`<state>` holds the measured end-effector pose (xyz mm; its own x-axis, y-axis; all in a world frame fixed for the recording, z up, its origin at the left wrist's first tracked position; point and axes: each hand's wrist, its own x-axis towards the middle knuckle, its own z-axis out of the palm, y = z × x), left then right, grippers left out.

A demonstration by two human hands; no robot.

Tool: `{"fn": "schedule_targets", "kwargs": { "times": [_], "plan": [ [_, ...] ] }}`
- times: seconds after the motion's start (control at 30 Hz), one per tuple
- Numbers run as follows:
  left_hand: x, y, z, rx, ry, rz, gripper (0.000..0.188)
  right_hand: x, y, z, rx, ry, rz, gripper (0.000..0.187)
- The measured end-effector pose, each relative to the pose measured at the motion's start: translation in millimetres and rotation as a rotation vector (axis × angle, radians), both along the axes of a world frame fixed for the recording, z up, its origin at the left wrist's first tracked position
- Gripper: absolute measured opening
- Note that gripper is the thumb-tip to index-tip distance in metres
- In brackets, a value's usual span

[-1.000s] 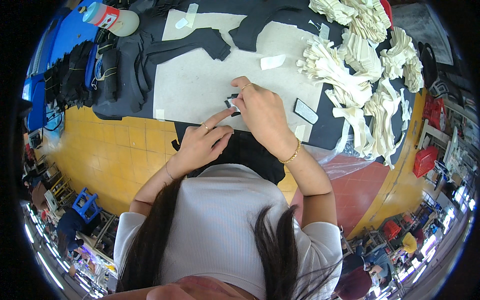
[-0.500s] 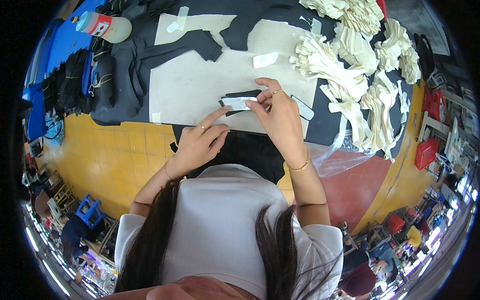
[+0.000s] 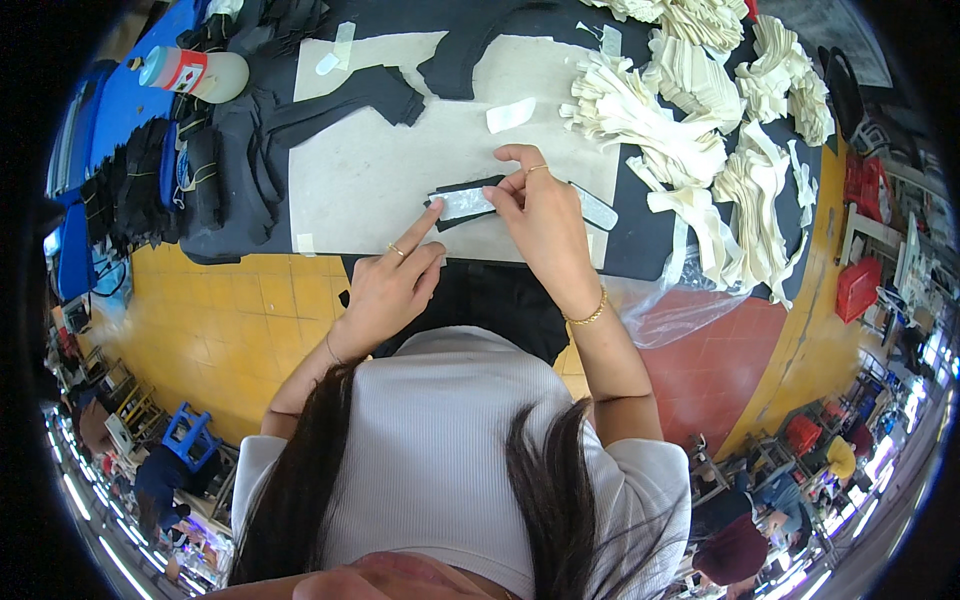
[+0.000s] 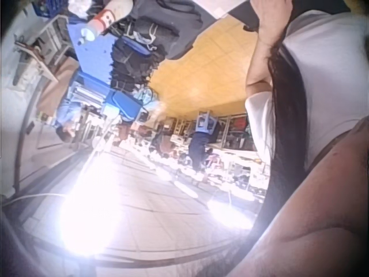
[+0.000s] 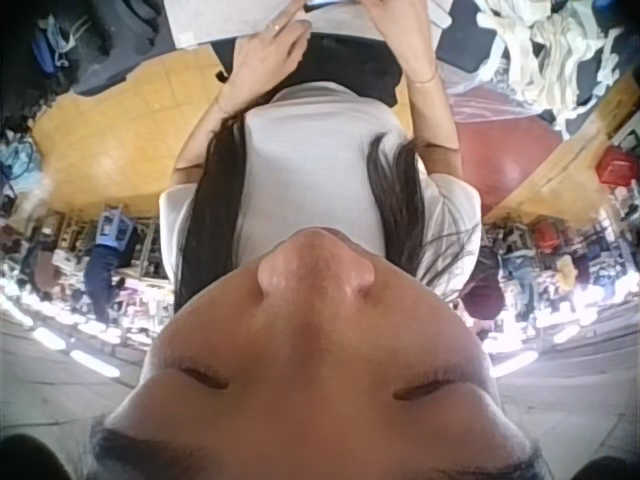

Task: The person folds black gloves one by one on a worktable, aligning edges and stacking them. She then picks up a white glove, folds it, and places it on the stack. The workspace contains piles of black and white gloves, a bottle, and a fan.

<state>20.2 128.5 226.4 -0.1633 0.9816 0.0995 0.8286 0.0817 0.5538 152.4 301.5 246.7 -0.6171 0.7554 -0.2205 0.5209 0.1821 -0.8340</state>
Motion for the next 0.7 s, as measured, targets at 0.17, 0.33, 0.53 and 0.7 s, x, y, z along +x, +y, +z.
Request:
{"fn": "schedule_targets", "kwargs": {
  "times": [0.17,0.33,0.53,0.7],
  "plan": [
    [2,-2,1,-0.059,0.049,0.007,0.010,-1,-6,-3,0.069,-0.005,0.007,0.036],
    [1,0,0,-0.026,0.078,-0.004,0.011,1,-9,-7,0.257,-0.025,0.033,0.036],
    [0,5,1,0.019,0.075,-0.004,0.013,-11,-23,-18,0.645,-0.124,0.041,0.043],
    [0,7,2,0.020,0.090,-0.016,0.011,-12,-26,-37,0.735,-0.210,0.012,0.042]
  ]
}}
